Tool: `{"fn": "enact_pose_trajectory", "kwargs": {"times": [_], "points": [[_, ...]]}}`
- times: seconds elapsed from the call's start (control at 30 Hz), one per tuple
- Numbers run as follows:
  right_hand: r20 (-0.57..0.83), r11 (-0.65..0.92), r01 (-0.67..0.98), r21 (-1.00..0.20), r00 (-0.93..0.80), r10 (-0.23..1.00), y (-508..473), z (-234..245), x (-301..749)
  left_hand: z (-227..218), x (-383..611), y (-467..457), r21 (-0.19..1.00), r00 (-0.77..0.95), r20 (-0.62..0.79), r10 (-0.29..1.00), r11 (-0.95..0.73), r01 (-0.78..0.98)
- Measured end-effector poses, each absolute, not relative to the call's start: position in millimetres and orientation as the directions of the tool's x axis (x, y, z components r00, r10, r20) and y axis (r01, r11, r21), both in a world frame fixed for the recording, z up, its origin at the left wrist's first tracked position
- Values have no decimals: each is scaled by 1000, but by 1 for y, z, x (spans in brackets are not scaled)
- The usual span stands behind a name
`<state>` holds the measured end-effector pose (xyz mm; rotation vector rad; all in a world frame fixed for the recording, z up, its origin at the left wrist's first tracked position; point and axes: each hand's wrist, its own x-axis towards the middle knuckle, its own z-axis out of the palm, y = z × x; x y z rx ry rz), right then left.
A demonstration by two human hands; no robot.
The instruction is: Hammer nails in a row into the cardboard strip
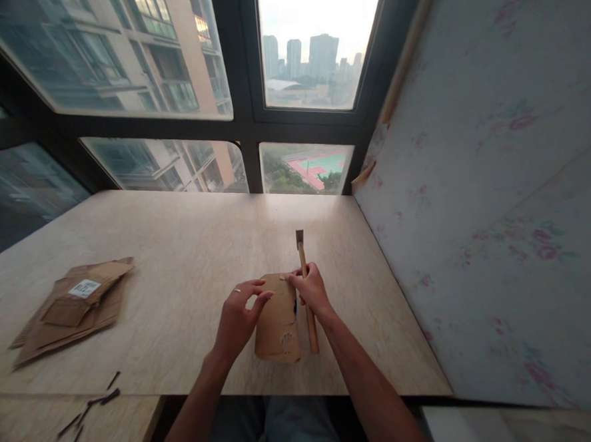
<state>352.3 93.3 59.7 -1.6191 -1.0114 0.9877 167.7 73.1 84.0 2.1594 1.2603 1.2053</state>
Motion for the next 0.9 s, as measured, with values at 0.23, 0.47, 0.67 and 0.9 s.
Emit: {"fn": "enact_pose_trajectory", "kwargs": {"times": [0.23, 0.47, 0.67, 0.9], "points": [[-32, -101, 185, -978, 344, 938, 90, 73, 350, 79, 171, 80, 522, 541, 412, 733, -677, 519], [-73, -112, 226, -968, 175, 982, 94, 86, 362, 68, 171, 76, 573, 473, 459, 752, -658, 489], [-91, -110, 289, -951, 78, 993, 89, 86, 368, 57, 175, 72, 624, 392, 486, 781, -624, 470], [-97, -84, 347, -934, -20, 995, 81, 89, 368, 57, 176, 73, 587, 406, 488, 773, -634, 503]]}}
